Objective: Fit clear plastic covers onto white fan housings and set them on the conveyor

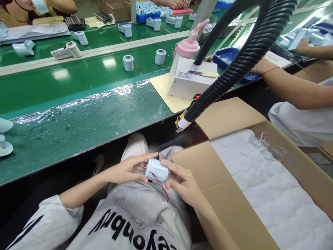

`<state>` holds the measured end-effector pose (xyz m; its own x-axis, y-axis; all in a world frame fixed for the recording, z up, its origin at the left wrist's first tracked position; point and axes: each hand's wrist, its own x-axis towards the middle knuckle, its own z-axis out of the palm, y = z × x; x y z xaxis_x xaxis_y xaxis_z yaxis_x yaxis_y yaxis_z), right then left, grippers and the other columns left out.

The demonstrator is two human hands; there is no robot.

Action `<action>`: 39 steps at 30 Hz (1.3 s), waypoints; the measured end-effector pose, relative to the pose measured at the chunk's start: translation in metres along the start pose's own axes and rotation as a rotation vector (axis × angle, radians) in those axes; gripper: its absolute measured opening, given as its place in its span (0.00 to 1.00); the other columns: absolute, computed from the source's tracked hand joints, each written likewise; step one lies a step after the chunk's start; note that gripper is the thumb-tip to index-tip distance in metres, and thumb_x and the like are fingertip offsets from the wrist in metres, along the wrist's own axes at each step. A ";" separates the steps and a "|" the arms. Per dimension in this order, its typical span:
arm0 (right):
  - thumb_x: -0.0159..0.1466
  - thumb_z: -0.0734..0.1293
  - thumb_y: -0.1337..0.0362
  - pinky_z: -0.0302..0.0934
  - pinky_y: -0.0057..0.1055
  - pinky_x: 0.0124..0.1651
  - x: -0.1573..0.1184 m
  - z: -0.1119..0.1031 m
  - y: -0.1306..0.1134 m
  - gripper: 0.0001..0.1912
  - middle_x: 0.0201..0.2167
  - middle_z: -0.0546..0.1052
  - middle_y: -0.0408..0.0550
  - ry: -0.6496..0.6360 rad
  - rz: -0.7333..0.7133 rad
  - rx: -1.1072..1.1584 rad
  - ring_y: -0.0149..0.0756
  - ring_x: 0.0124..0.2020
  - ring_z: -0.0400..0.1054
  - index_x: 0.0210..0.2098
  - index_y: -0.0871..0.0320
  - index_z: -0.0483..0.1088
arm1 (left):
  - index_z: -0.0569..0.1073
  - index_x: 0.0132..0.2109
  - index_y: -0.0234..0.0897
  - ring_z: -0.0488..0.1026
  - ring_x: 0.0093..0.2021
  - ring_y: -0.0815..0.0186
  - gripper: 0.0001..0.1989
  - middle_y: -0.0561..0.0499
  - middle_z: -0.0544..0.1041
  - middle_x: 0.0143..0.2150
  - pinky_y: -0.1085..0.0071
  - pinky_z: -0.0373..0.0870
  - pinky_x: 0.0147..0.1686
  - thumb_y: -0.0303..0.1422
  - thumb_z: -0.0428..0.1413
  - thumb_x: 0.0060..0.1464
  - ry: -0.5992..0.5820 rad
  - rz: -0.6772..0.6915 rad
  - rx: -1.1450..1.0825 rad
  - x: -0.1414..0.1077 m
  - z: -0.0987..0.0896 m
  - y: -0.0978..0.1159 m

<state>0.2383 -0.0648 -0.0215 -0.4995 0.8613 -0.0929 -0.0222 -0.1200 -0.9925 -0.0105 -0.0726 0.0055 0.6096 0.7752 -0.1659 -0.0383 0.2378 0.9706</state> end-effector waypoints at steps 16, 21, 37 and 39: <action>0.56 0.70 0.32 0.68 0.22 0.20 0.001 0.021 -0.006 0.35 0.24 0.78 0.42 -0.054 0.421 0.457 0.32 0.19 0.74 0.43 0.55 0.64 | 0.65 0.68 0.46 0.66 0.66 0.49 0.43 0.41 0.67 0.68 0.58 0.70 0.60 0.39 0.71 0.46 0.061 0.016 0.202 0.002 0.003 -0.002; 0.54 0.69 0.29 0.60 0.20 0.14 0.002 0.025 -0.003 0.36 0.20 0.73 0.38 0.001 0.439 0.451 0.27 0.14 0.66 0.39 0.56 0.64 | 0.68 0.65 0.45 0.73 0.58 0.53 0.40 0.42 0.72 0.61 0.59 0.73 0.57 0.34 0.71 0.46 0.099 0.031 0.184 0.001 0.007 -0.005; 0.58 0.54 0.24 0.45 0.21 0.12 0.009 0.028 0.004 0.46 0.14 0.72 0.45 -0.186 0.678 0.557 0.23 0.08 0.52 0.40 0.64 0.73 | 0.68 0.63 0.41 0.73 0.59 0.52 0.39 0.40 0.70 0.63 0.58 0.71 0.59 0.32 0.71 0.45 0.117 0.013 0.087 0.005 0.013 -0.006; 0.60 0.52 0.25 0.45 0.21 0.12 0.009 0.026 0.006 0.47 0.13 0.71 0.44 -0.194 0.673 0.556 0.23 0.08 0.53 0.39 0.64 0.73 | 0.68 0.62 0.40 0.74 0.57 0.53 0.38 0.40 0.71 0.62 0.60 0.72 0.58 0.32 0.71 0.44 0.121 -0.003 0.088 0.006 0.014 -0.004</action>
<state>0.2112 -0.0707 -0.0265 -0.6949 0.4296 -0.5767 -0.0631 -0.8353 -0.5462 0.0049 -0.0773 0.0029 0.5094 0.8407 -0.1839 0.0363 0.1925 0.9806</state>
